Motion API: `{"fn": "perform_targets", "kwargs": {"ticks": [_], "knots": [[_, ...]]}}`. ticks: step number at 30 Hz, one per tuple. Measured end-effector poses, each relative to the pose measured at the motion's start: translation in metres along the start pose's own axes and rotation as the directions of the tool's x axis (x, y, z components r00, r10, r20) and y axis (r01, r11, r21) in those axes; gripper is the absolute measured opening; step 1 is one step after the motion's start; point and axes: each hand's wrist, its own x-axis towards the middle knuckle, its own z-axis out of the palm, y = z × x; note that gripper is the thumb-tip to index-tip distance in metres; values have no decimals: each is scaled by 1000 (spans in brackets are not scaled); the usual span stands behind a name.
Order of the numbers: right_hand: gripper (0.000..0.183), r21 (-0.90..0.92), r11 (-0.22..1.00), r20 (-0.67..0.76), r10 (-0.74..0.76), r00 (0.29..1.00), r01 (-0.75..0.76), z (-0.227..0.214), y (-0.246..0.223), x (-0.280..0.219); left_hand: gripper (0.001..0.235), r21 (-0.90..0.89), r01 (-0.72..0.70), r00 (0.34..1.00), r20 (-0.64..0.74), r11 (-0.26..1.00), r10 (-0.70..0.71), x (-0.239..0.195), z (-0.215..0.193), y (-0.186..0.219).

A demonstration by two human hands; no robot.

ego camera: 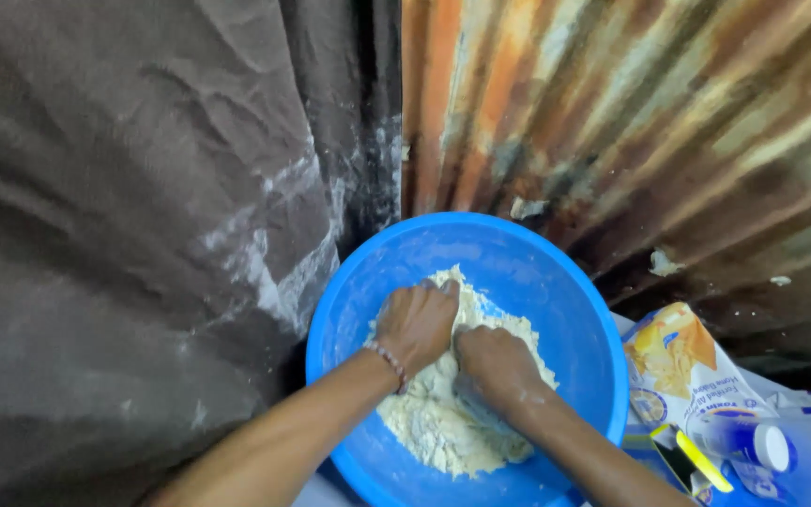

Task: The person kneads a white dough mixture by hand inside a blue plastic bowl. They repeatedly press, fold, and turn the dough to combine the ingredients. The person briefly lifts a red plastic lid from the table before returning to knead the dough.

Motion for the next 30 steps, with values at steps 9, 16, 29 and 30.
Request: {"fn": "perform_targets", "kwargs": {"ticks": [9, 16, 29, 30], "knots": [[65, 520, 853, -14, -45, 999, 46, -88, 14, -49, 58, -423, 267, 944, 297, 866, -146, -34, -87, -13], [80, 549, 835, -117, 115, 986, -33, -40, 44, 84, 80, -419, 575, 771, 565, 703, -295, -62, -148, -12], [38, 617, 645, -277, -358, 892, 450, -32, -4, 91, 96, -640, 638, 769, 556, 428, -315, -77, -157, -17], [38, 615, 646, -278, -358, 891, 452, -41, -2, 73, 96, -642, 636, 771, 554, 428, -315, -79, -173, -16]]}}
